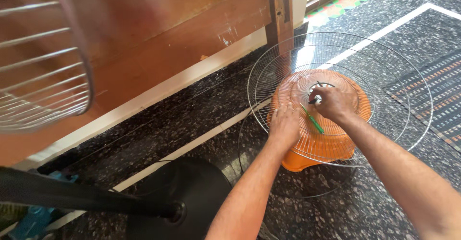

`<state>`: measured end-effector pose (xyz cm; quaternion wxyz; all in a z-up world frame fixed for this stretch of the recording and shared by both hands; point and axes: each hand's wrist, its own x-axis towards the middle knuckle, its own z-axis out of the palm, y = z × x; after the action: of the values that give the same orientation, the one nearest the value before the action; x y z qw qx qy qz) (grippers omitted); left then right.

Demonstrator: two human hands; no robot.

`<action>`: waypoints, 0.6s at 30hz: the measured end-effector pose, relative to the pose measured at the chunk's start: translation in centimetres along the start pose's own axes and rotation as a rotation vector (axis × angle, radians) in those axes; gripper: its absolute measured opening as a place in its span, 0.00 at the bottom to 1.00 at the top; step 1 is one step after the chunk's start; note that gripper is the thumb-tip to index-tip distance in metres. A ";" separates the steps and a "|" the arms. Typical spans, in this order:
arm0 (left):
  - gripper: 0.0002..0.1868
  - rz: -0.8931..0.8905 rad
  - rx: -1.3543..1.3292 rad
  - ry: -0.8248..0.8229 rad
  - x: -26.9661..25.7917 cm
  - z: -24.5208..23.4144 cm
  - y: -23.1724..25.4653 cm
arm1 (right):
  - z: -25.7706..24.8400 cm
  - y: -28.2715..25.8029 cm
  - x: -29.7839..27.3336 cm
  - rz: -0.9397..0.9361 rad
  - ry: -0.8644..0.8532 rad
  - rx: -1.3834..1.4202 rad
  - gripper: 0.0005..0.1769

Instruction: The person attaches the front grill to a standing fan, secures it with a screw, and then tightens a knob on the fan stand.

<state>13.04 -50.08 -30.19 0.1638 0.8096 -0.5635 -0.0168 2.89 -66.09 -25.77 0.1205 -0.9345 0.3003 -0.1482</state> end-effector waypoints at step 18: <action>0.30 -0.014 0.000 0.473 -11.4 -15.4 -0.7 | -4.8 -10.2 -2.9 -0.033 -0.113 -0.012 0.11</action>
<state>12.81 -35.61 -17.59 0.2910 0.7949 -0.5038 0.1722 4.31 -56.95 -18.73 0.1289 -0.9469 0.2785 -0.0954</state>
